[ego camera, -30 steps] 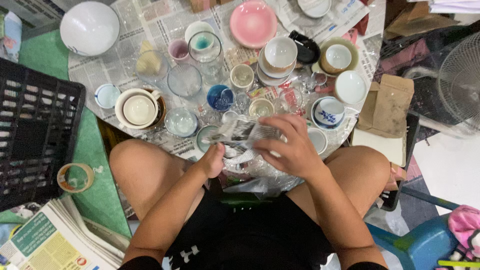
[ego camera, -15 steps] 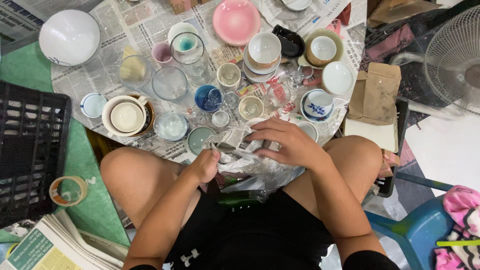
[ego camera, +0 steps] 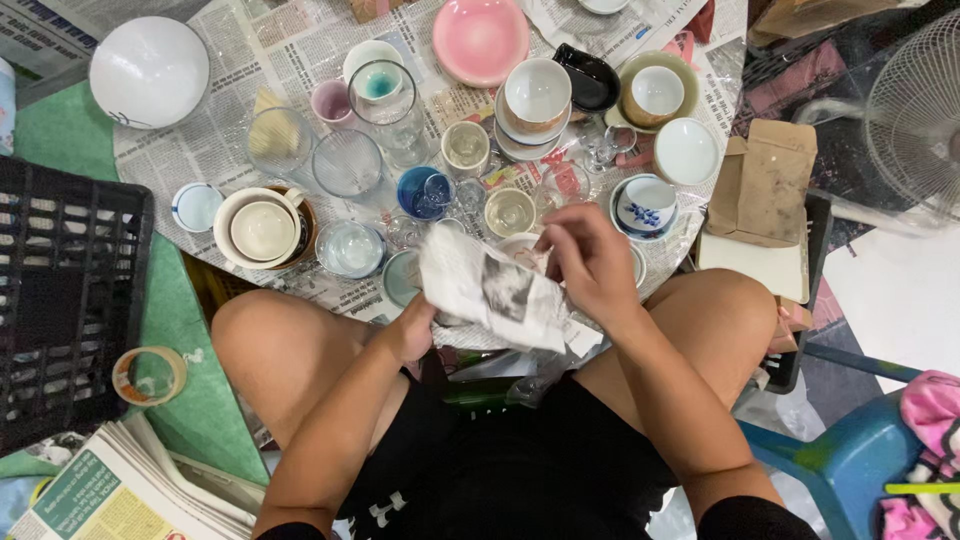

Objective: The person sits cross-legged at a table covered with newspaper and various dishes. They unwrap a small item from newspaper and place it in a basket, then pick up a white bowl and wipe it thoroughly with a brown cloth.

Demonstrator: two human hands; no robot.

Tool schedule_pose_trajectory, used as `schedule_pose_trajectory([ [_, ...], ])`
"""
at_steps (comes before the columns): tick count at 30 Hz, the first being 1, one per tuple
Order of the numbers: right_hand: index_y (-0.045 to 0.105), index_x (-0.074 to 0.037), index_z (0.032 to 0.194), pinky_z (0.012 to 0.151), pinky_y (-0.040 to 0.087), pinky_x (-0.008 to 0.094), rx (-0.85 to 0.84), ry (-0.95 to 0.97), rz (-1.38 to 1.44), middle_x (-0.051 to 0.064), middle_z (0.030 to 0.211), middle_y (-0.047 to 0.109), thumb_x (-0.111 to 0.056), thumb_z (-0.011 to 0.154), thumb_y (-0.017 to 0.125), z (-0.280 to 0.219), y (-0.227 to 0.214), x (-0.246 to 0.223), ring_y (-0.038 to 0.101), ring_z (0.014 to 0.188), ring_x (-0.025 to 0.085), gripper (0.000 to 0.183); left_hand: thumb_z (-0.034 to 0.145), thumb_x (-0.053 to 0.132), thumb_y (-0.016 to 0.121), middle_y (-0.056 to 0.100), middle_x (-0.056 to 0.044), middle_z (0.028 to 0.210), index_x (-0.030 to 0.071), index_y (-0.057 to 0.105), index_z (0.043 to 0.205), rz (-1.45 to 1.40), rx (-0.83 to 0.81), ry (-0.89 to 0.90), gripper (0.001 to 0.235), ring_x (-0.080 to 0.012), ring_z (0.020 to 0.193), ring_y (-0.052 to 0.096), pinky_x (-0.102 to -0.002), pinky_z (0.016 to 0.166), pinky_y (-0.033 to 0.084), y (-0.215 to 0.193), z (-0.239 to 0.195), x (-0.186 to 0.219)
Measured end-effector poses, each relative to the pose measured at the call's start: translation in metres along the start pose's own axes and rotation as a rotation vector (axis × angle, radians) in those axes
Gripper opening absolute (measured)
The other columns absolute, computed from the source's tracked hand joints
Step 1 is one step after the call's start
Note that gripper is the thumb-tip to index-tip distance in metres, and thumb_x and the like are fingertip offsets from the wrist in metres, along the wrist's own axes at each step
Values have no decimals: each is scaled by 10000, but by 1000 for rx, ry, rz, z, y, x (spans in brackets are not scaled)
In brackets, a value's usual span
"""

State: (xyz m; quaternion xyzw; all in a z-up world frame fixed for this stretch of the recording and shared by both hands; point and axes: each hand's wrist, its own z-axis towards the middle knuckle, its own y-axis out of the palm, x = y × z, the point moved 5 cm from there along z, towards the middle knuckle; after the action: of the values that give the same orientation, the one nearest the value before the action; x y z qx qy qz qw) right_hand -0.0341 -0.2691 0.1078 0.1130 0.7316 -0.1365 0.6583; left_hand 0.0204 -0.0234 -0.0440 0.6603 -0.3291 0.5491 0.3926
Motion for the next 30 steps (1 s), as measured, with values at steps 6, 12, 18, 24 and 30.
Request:
schedule_pose_trajectory([
  [6, 758, -107, 1002, 751, 485, 436, -154, -1254, -437, 127, 1052, 655, -280, 883, 594, -48, 26, -65, 586, 857, 303, 267, 1086, 651, 147, 597, -113, 1079, -40, 501, 1170, -499, 129, 275, 781, -264, 996, 572, -402, 909, 470, -1, 4, 23],
  [12, 740, -104, 1074, 793, 571, 357, -162, -157, -348, 66, 1247, 662, -192, 956, 689, -12, 30, -16, 714, 924, 200, 156, 1034, 696, 56, 536, -123, 608, -8, 487, 659, 423, 234, 65, 906, -297, 587, 543, -445, 603, 438, -10, -16, 11],
  [18, 725, -18, 1083, 952, 494, 414, -74, -608, -642, 134, 1354, 569, -109, 774, 830, -16, 24, -34, 569, 1178, 335, 339, 1059, 653, 66, 536, -136, 777, -24, 461, 863, 393, 226, 2, 808, -288, 754, 550, -444, 755, 454, -6, -29, -9],
  [24, 719, -16, 1006, 876, 517, 334, 45, -512, -426, 157, 1377, 538, -61, 816, 733, -11, 3, -25, 590, 1057, 231, 196, 1113, 593, 90, 559, -138, 996, -40, 456, 1127, 183, 278, 97, 731, -270, 954, 569, -435, 943, 476, -11, -24, -24],
  [30, 758, -15, 932, 723, 435, 266, 290, -378, -360, 90, 1254, 520, -108, 904, 807, -1, -39, -26, 530, 932, 149, 108, 1167, 532, 115, 582, -140, 1214, -56, 451, 1391, -255, 639, 254, 714, -252, 1155, 589, -426, 1132, 498, -74, -31, -17],
])
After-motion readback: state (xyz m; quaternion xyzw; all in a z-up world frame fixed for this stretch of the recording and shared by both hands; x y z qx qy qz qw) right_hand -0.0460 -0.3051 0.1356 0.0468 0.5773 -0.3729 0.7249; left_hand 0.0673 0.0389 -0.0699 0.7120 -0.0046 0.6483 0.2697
